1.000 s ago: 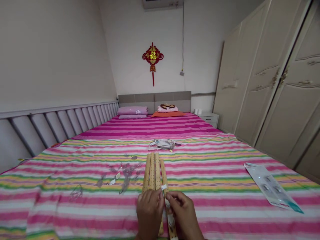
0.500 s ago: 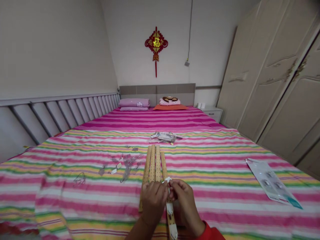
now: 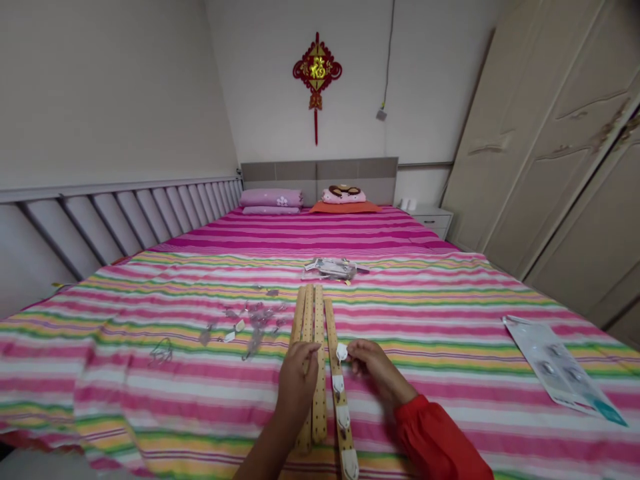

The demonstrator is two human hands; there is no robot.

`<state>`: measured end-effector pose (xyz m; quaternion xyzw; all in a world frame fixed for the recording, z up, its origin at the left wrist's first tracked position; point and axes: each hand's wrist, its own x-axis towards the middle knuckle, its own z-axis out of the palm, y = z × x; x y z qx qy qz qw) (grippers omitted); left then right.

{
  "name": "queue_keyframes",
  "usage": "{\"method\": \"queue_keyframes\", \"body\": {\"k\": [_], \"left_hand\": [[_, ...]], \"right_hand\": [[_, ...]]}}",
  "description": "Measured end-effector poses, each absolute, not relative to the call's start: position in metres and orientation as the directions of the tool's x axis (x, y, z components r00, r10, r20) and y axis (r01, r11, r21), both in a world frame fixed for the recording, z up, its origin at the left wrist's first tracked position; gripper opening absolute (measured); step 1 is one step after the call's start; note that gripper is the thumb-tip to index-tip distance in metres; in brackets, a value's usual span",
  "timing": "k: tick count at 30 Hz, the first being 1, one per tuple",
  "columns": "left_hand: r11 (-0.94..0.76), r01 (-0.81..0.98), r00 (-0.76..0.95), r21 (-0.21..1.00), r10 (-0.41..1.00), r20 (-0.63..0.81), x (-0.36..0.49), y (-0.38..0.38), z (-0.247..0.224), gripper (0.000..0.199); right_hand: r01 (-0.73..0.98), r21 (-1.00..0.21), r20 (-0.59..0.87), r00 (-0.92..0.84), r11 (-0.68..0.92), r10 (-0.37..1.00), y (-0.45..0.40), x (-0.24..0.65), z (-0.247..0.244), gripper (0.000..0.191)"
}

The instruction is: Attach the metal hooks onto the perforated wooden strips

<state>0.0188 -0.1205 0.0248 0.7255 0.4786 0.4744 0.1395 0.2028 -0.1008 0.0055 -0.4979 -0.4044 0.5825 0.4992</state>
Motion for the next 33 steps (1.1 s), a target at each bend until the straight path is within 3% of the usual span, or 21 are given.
{"method": "queue_keyframes", "body": {"k": [4,15,25,33], "left_hand": [[-0.475,0.567,0.212,0.673,0.874,0.438,0.018,-0.112,0.01,0.028],[-0.5,0.621,0.341,0.604,0.866,0.367,0.022,-0.1,-0.012,0.038],[-0.407,0.792,0.342,0.455,0.913,0.222,0.034,-0.102,-0.009,0.046],[-0.44,0.846,0.387,0.302,0.895,0.222,0.039,-0.104,-0.014,0.04]], "right_hand": [[-0.114,-0.97,-0.208,-0.072,-0.215,0.976,-0.089,0.201,-0.01,0.015],[0.035,-0.986,-0.164,-0.054,-0.162,0.985,-0.07,0.193,-0.024,0.012],[0.141,-0.984,-0.11,-0.017,-0.106,0.994,-0.063,0.194,-0.026,0.013],[0.133,-0.961,-0.248,-0.041,-0.24,0.968,-0.063,0.19,-0.026,0.018]]}}
